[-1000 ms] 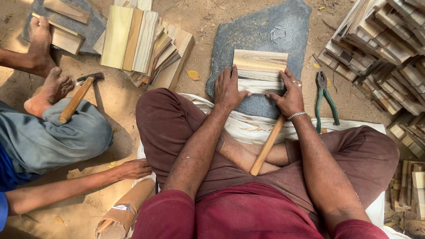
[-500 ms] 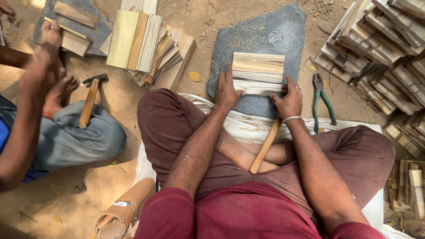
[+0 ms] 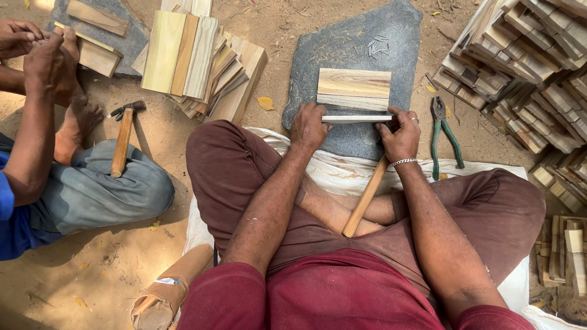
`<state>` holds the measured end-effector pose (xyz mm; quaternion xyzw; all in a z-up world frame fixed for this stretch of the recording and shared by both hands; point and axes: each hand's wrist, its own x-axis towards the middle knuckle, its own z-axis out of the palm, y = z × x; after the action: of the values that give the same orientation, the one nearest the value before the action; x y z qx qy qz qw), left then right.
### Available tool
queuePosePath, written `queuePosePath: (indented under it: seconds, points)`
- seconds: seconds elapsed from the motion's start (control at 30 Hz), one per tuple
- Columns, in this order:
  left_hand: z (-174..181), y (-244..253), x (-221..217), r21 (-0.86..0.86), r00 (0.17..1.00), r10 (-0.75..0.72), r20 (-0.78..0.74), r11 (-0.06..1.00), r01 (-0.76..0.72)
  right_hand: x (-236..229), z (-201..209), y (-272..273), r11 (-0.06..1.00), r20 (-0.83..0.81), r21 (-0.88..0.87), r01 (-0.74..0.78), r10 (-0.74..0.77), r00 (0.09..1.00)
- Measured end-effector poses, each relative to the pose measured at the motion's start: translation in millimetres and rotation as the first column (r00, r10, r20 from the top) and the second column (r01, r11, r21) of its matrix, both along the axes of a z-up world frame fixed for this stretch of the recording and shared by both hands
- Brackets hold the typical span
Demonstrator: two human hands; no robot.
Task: The person sits cross-legged on the ground and uses a hammer to drive nails into small wooden planks, assembling them into a small wooden structure. Another person works alongside doing the same task.
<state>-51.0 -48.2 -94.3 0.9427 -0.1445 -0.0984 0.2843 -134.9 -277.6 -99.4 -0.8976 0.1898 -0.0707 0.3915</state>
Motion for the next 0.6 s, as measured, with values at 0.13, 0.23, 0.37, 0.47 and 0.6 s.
queuePosePath:
  seconds: [0.13,0.23,0.37,0.47,0.6]
  points:
    - [22,1,-3,0.004,1.000,-0.004,0.026,1.000,0.004,2,10,3,1.000,0.009,0.019,-0.019,0.019,1.000]
    - [28,-5,-1,-0.131,0.997,0.004,0.074,0.991,0.006,0,29,1,1.000,-0.024,-0.009,-0.002,0.001,1.000]
    - [19,-16,36,-0.304,0.996,0.058,0.064,0.952,-0.036,-19,60,-5,0.990,-0.374,-0.137,-0.027,-0.026,0.927]
    - [6,-37,83,-0.371,0.992,0.124,0.038,0.923,-0.101,-49,69,3,0.985,-0.589,-0.053,-0.161,0.100,0.802]
    - [-3,-82,135,-0.254,0.991,0.118,0.062,0.962,-0.099,-65,58,20,0.984,-0.594,0.096,-0.153,0.180,0.784]
